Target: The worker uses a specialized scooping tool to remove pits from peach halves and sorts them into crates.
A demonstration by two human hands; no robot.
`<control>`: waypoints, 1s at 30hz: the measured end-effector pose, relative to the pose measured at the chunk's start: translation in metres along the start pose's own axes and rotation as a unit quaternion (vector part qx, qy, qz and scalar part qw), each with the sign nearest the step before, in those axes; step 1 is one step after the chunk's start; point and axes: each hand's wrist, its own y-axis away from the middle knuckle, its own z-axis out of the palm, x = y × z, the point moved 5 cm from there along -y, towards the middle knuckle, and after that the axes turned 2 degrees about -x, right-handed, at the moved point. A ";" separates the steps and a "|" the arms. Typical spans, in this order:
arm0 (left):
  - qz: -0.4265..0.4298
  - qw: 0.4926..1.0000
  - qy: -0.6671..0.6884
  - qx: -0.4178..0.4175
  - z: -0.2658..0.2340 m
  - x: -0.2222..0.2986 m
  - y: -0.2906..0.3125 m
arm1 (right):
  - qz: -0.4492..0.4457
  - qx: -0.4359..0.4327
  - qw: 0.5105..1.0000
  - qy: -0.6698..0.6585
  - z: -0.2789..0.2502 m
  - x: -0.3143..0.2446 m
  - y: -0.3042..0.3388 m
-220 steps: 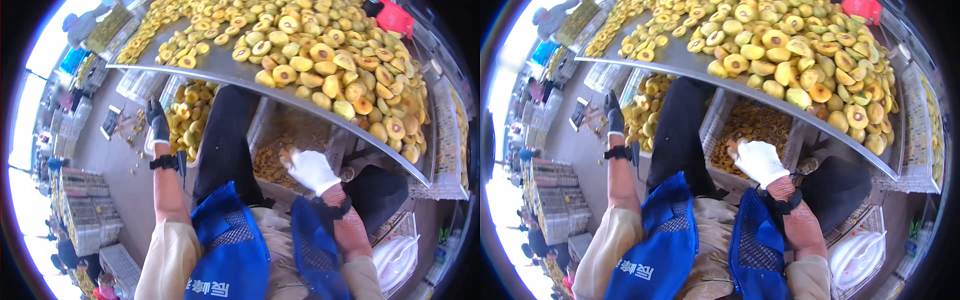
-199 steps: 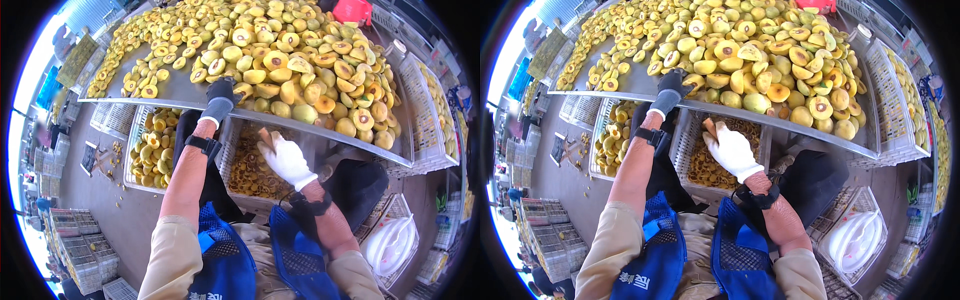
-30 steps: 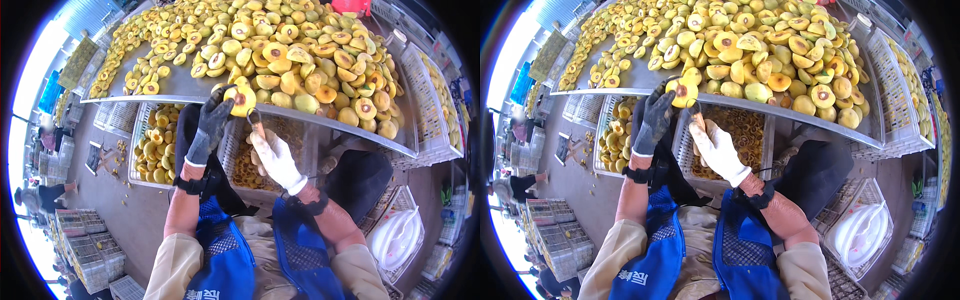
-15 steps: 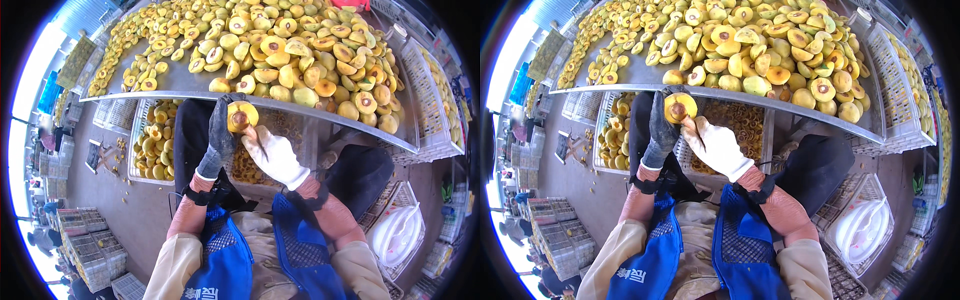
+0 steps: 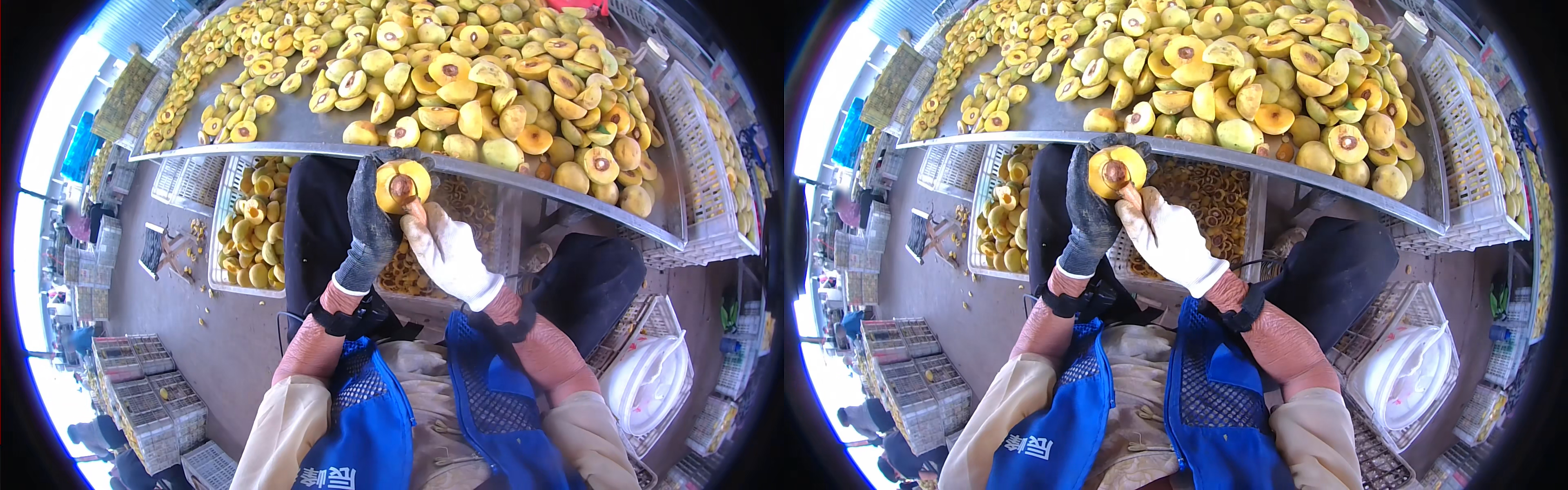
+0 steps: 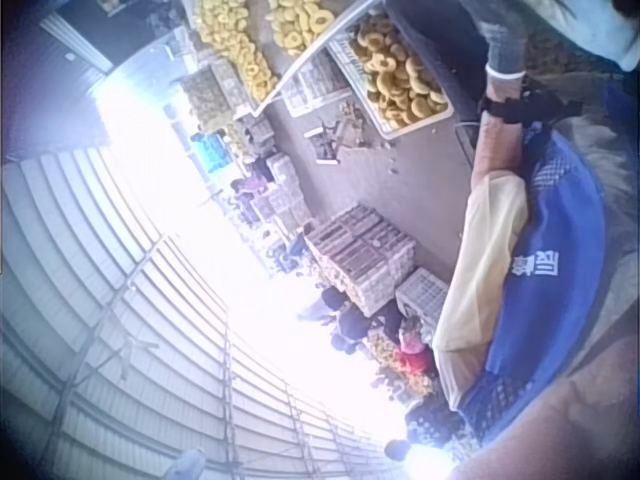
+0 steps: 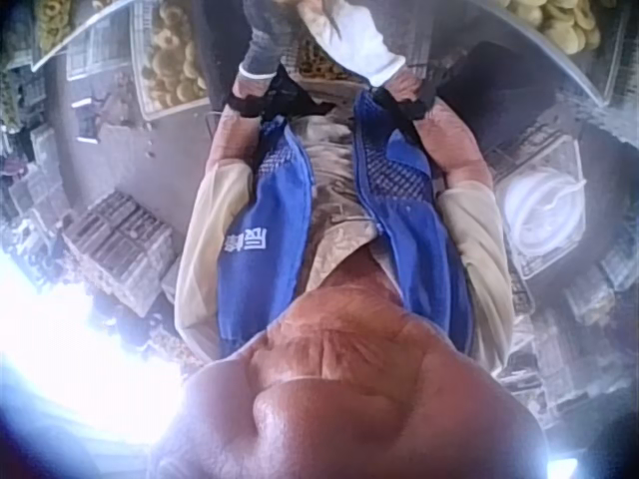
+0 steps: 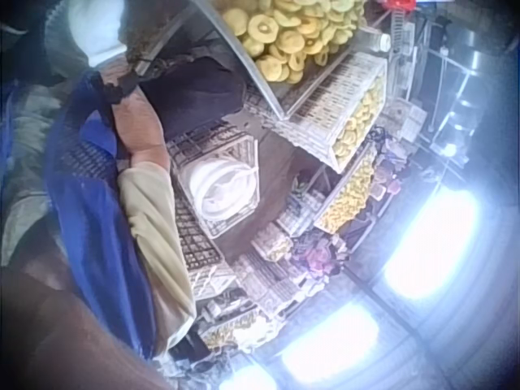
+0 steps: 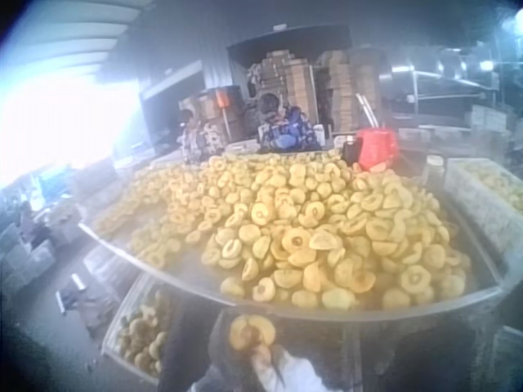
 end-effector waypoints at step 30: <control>-0.008 0.994 -0.086 0.075 -0.008 -0.024 0.024 | 0.082 -0.136 0.978 -0.138 0.014 0.007 0.021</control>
